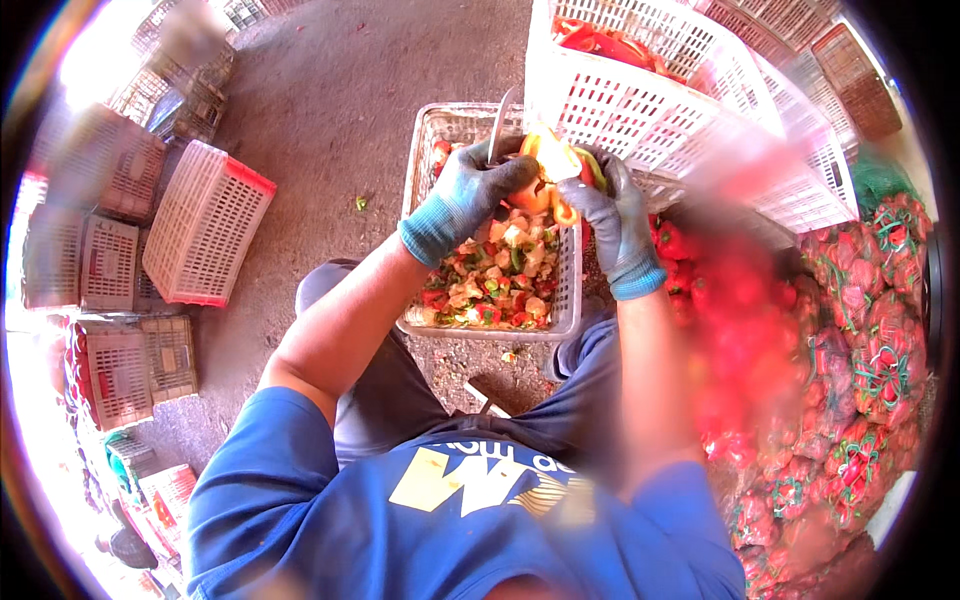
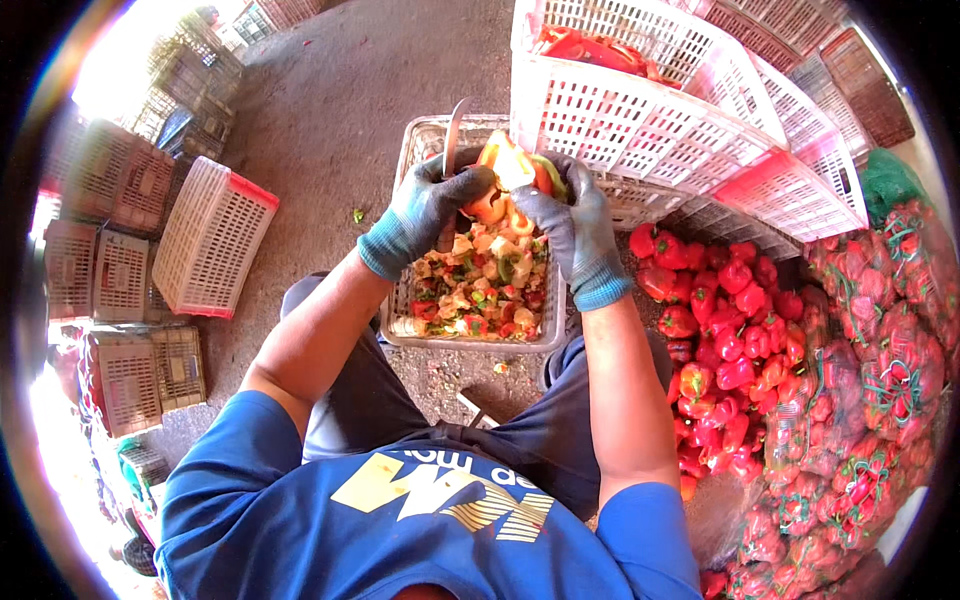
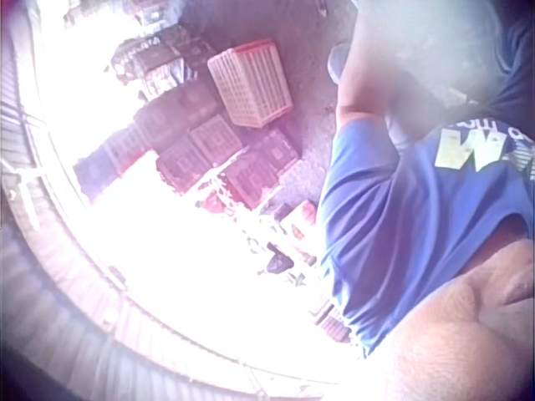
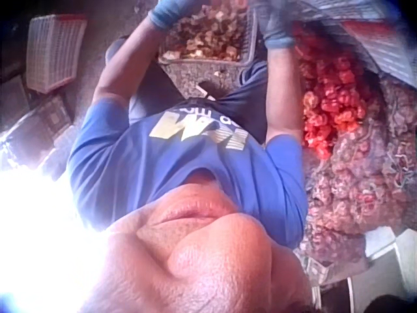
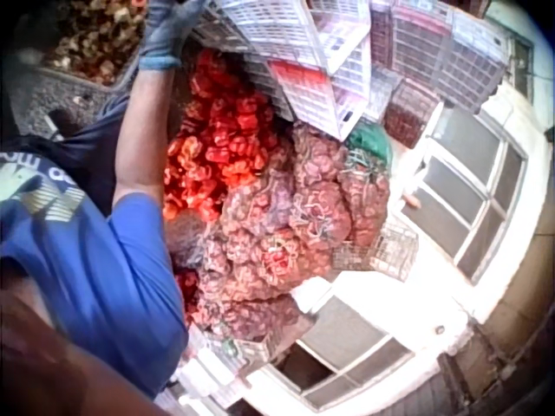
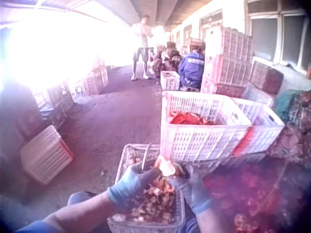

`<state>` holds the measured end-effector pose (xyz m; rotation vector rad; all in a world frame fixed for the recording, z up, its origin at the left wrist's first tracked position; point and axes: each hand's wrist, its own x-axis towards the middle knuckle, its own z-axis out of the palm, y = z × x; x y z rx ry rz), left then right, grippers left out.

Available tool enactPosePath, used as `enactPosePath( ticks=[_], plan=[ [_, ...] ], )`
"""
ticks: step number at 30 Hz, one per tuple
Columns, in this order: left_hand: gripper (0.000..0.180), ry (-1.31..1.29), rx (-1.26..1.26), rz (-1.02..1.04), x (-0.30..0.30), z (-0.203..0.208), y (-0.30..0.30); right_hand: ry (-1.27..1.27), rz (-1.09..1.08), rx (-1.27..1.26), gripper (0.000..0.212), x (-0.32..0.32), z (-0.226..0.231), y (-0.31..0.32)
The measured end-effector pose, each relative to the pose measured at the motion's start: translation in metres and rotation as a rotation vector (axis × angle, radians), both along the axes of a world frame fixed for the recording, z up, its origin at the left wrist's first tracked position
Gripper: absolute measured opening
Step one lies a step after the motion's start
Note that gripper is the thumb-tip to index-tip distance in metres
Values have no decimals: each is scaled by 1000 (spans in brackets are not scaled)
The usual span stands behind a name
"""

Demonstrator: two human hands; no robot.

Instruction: The person cuts red peppers using a knife, removes the stems, and places the cut pieces into a bin while sitting among crates of produce.

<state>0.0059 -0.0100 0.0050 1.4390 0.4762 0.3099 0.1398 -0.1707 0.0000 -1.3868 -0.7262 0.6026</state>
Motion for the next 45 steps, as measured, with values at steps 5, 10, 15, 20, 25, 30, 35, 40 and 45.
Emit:
enactPosePath(
  ticks=[5, 10, 15, 20, 25, 30, 35, 40, 45],
  plan=[
    [62, -57, -127, -28, -12, -1, -1, 477, 72, 204, 46, -7, -11, 16],
    [62, -123, -202, 17, -10, -11, 0, 50, -10, 20, 52, -7, -19, 20],
    [60, 21, 153, -21, -10, -18, 9, -727, -280, -94, 50, -15, -32, 25],
    [74, -7, 464, 64, -7, -28, -8, -526, -95, -298, 42, -3, -58, 22],
    [74, 119, 738, 23, -1, -16, -17, 189, 39, -2, 20, 16, -110, 25],
    [77, 160, 931, 25, -10, -23, -27, -512, -111, -399, 32, -1, -85, 19],
    [71, 184, 870, 17, 0, -29, -33, -278, -185, -374, 37, 5, -89, 22],
    [69, 175, 752, 26, -9, -15, -27, -296, -161, -185, 65, -21, -35, 28],
    [65, 91, 722, 64, 1, -28, -35, 48, -115, -129, 41, 5, -78, 32]
  ],
)
